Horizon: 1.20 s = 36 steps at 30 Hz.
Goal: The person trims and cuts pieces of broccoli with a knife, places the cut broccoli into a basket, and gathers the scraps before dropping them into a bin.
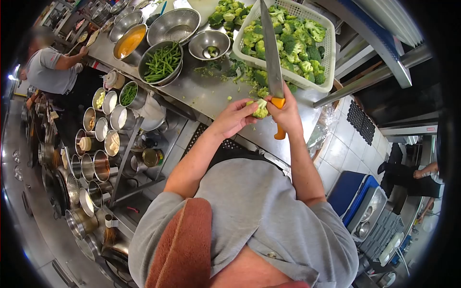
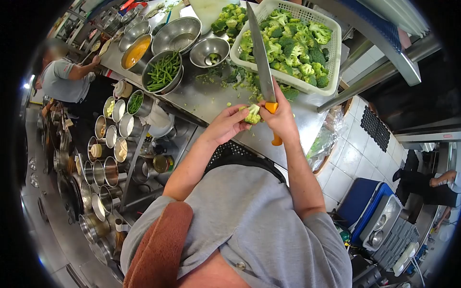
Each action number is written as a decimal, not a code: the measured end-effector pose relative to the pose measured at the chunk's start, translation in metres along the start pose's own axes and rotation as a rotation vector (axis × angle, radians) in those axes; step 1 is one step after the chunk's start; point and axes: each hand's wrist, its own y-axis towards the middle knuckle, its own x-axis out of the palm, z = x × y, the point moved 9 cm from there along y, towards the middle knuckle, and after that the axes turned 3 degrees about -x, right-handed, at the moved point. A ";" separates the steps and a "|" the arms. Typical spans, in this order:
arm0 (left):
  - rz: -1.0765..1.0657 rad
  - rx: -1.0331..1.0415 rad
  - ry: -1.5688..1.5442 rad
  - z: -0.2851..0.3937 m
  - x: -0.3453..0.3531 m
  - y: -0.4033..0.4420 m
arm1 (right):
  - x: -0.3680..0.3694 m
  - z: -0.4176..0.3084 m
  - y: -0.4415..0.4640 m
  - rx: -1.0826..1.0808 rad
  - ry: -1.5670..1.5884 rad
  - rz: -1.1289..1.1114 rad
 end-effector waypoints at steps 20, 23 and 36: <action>0.023 -0.068 0.102 -0.002 -0.007 0.011 | -0.017 0.016 0.011 -0.070 -0.178 0.010; 0.056 -0.041 0.300 0.006 -0.003 0.010 | -0.023 0.024 0.016 0.131 -0.202 -0.016; 0.255 0.154 1.009 0.020 0.002 0.007 | 0.000 0.004 -0.008 -0.126 -0.525 -0.087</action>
